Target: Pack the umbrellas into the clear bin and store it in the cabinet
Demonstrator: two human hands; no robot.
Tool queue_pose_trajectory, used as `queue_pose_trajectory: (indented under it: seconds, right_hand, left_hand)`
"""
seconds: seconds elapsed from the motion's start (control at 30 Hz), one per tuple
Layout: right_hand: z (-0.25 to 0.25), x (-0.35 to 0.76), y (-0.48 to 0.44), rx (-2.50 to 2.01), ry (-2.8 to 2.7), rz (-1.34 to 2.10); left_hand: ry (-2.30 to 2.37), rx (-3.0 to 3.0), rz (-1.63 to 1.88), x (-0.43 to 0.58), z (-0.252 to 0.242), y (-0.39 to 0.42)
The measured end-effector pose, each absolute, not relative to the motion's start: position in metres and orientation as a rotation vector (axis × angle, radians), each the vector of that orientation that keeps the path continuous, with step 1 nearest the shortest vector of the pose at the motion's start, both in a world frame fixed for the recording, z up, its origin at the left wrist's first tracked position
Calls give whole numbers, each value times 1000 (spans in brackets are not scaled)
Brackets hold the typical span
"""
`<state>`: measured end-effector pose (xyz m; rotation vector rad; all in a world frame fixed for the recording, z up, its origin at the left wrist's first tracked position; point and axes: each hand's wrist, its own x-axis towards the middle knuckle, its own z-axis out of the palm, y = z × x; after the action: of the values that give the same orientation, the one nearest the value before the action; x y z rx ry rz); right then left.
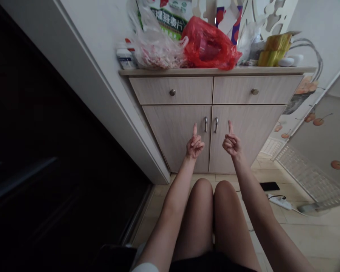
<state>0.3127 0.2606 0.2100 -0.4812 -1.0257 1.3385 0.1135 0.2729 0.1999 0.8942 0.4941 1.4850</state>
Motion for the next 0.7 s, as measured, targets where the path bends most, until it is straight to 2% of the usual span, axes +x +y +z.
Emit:
queue_pose_trajectory:
  seconds: [0.3,0.43,0.53,0.63,0.7]
  right_hand:
    - [189,304,270,-435,-998,1436]
    - [188,309,278,-567,-1096,1375]
    - [190,308,291,-914,-1244,1010]
    - [193,299,310,-1345,-1414,330]
    - [195,288,324,-1563,-1482,28]
  left_hand:
    - [536,864,1438,125,187,275]
    - [526,886,1377,119,187,286]
    - [761,991,1360,115,192,307]
    - [1357,1267,1471,122,201,332]
    - [1727,1529,1426,134,207,347]
